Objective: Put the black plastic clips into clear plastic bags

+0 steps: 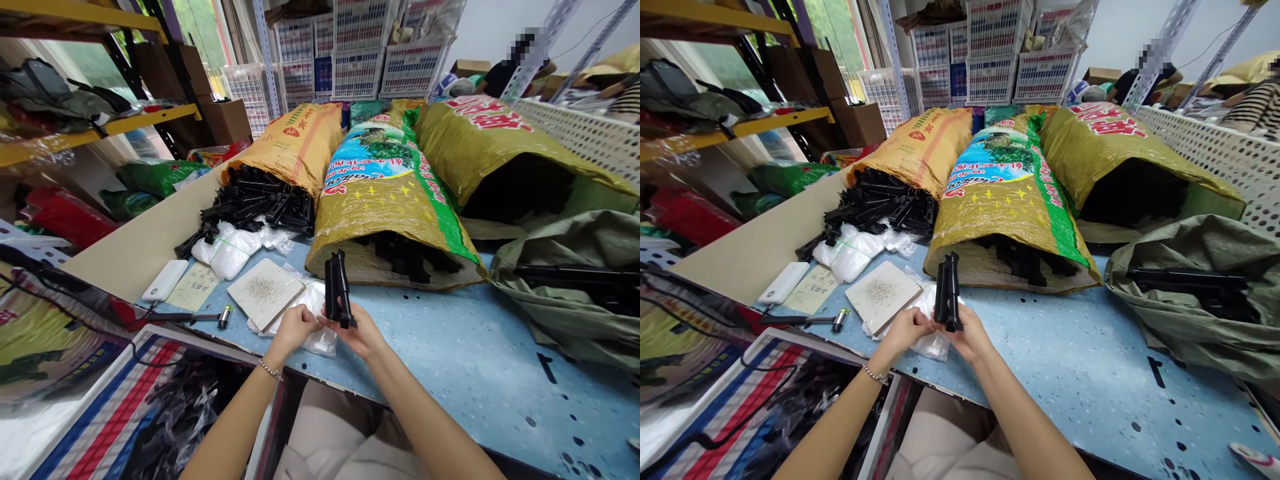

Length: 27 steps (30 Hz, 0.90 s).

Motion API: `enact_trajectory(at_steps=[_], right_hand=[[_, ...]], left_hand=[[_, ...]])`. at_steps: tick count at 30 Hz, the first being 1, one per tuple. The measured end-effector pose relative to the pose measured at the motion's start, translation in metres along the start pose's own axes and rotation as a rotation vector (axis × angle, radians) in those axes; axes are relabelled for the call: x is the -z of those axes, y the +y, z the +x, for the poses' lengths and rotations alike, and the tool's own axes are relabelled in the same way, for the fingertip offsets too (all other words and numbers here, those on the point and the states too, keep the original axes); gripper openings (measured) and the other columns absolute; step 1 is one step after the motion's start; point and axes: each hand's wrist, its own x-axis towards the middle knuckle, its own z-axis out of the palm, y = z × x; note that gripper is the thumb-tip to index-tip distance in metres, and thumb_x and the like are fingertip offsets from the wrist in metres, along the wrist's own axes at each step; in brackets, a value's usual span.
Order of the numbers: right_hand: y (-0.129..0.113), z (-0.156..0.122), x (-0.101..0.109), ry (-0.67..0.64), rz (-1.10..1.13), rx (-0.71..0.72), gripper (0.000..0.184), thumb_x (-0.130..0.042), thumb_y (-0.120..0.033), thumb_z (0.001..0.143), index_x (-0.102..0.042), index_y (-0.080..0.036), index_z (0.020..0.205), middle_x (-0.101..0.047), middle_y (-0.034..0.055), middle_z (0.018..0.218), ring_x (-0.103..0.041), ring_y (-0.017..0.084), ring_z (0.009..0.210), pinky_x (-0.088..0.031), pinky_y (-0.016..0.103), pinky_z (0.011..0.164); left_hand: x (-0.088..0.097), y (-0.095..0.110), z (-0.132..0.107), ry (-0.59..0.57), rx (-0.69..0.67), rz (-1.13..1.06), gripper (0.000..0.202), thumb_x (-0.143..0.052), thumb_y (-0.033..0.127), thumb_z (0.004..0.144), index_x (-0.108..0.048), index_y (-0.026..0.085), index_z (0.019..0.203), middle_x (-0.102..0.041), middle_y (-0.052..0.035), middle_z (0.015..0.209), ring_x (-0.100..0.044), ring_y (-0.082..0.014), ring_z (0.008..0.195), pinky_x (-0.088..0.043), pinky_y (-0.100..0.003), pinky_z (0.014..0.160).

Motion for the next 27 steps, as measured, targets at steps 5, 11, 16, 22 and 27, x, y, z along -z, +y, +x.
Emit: enact_trajectory(at_steps=[5, 11, 16, 22, 27], right_hand=[[0.016, 0.020, 0.009, 0.103, 0.039, 0.015, 0.025, -0.081, -0.035, 0.064, -0.069, -0.016, 0.076, -0.071, 0.0050, 0.075, -0.065, 0.017, 0.070, -0.057, 0.031, 0.070], [0.018, -0.001, 0.020, 0.111, 0.062, -0.031, 0.022, -0.077, -0.032, 0.071, -0.068, -0.014, 0.081, -0.069, 0.0036, 0.074, -0.063, 0.013, 0.064, -0.057, 0.026, 0.064], [0.031, -0.050, 0.039, -0.193, 0.273, -0.532, 0.034, -0.062, -0.034, 0.086, -0.060, -0.007, 0.108, -0.067, 0.0069, 0.079, -0.056, 0.007, 0.055, -0.046, 0.011, 0.041], [0.055, -0.051, 0.036, -0.253, 0.583, -0.650, 0.028, -0.062, -0.027, 0.087, -0.056, -0.007, 0.105, -0.061, 0.0017, 0.075, -0.051, 0.002, 0.056, -0.044, 0.001, 0.042], [0.051, -0.056, 0.026, -0.230, 0.626, -0.471, 0.018, -0.062, -0.022, 0.086, -0.058, -0.011, 0.099, -0.058, 0.0007, 0.078, -0.050, 0.003, 0.055, -0.047, 0.002, 0.042]], left_hand=[[0.036, 0.010, -0.008, 0.063, -0.028, -0.027, 0.020, -0.060, 0.030, 0.073, -0.048, 0.019, 0.062, -0.057, 0.0026, 0.059, -0.054, -0.0129, 0.055, -0.044, -0.025, 0.054], [0.056, 0.020, -0.020, 0.039, -0.334, 0.662, 0.023, -0.043, 0.004, 0.080, -0.062, 0.016, 0.077, -0.065, -0.0134, 0.104, -0.057, -0.0257, 0.100, -0.048, -0.042, 0.086], [0.050, 0.012, -0.016, -0.062, -0.382, 0.604, 0.048, -0.038, -0.002, 0.078, -0.057, 0.013, 0.119, -0.057, -0.0137, 0.125, -0.055, -0.0221, 0.114, -0.046, -0.039, 0.098], [0.040, 0.024, -0.048, -0.160, -0.548, 0.338, 0.056, -0.034, 0.004, 0.085, -0.041, 0.019, 0.139, -0.047, -0.0117, 0.138, -0.044, -0.0203, 0.129, -0.038, -0.040, 0.109], [0.024, 0.020, -0.077, -0.175, -0.611, 0.285, 0.058, -0.033, 0.006, 0.090, -0.029, 0.025, 0.145, -0.041, -0.0096, 0.144, -0.040, -0.0193, 0.132, -0.038, -0.037, 0.109]])
